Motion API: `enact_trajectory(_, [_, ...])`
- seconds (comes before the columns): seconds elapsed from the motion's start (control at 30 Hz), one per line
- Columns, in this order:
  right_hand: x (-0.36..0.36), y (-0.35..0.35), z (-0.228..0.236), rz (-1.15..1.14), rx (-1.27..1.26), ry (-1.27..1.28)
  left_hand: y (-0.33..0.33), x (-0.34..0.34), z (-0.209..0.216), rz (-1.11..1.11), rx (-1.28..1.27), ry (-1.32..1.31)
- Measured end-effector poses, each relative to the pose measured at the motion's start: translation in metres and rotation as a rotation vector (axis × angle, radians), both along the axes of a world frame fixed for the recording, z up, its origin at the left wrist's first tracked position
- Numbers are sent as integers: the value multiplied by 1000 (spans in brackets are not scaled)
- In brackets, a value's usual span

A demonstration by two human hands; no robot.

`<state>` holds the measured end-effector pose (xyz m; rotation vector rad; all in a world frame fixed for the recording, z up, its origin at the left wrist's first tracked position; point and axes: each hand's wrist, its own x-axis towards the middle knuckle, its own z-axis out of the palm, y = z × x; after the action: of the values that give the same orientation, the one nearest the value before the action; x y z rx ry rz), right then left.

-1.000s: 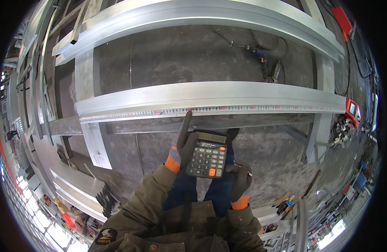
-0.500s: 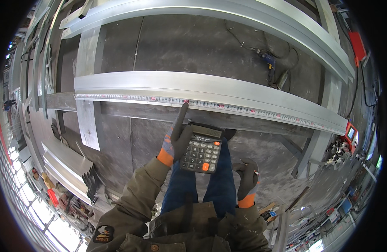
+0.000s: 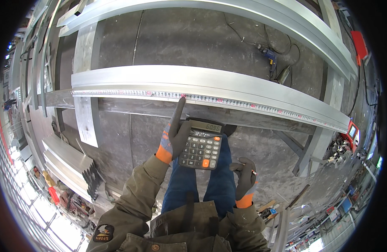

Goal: The person measures a metal frame with a tape measure, records values on a calculator, and marks the frame with a pencil. They repeat this process for multiple sections of the frame, occasionally adjusting the tape measure and repositioning the frame.

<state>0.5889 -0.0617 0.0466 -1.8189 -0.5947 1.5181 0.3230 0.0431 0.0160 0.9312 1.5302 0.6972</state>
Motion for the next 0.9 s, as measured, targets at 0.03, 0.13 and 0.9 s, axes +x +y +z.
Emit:
enact_trajectory(0.03, [0,-1,-1,-25,4,24,0,0,0,3,-5,-5])
enact_trajectory(0.13, [-2,-3,-4,-69,25,55,-1,0,-1,9,-22,-19])
enact_trajectory(0.9, [-9,4,0,-54,-3,29,-3,0,-7,9,-20,-43])
